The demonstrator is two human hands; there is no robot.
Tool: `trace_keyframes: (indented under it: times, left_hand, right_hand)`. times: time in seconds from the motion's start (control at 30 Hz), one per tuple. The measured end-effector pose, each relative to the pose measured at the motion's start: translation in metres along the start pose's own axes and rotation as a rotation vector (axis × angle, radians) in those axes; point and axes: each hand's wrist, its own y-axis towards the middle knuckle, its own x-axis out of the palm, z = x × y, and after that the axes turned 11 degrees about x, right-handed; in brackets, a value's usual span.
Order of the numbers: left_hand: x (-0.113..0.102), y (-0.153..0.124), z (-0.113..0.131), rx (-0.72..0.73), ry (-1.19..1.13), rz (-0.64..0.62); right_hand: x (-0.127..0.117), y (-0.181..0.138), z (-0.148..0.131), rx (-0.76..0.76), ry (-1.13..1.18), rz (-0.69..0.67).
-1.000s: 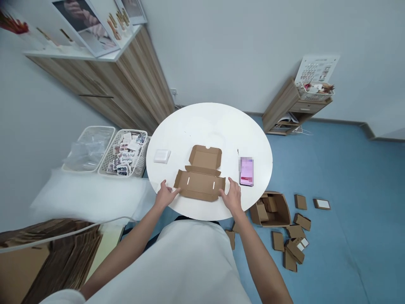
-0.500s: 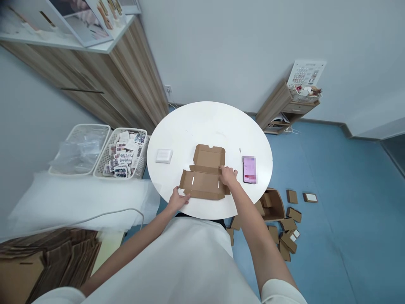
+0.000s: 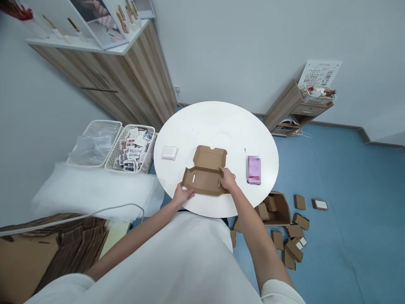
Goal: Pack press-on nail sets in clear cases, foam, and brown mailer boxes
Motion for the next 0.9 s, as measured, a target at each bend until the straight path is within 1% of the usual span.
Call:
trace_keyframes:
  times: [0.23,0.37,0.53,0.63,0.73,0.9]
  left_hand:
    - [0.003,-0.004,0.005,-0.030,-0.068,0.022]
    - [0.002,-0.003,0.005,-0.034,-0.061,0.019]
    - [-0.001,0.000,0.006,-0.016,-0.022,-0.005]
    - [-0.010,0.004,0.005,0.005,0.093,-0.068]
    - [-0.020,0.011,0.002,0.074,0.279,-0.112]
    - [-0.030,0.022,-0.001,0.190,0.614,-0.078]
  right_hand:
    - [0.013,-0.031,0.007,-0.090,-0.149,-0.005]
    - [0.025,-0.040,0.007,-0.123,-0.238,0.037]
    - [0.035,-0.041,0.005,-0.078,-0.268,0.107]
    - [0.037,-0.039,0.005,-0.041,-0.271,0.141]
    - [0.036,-0.040,0.005,-0.037,-0.293,0.181]
    - [0.036,-0.046,0.002,-0.055,-0.318,0.275]
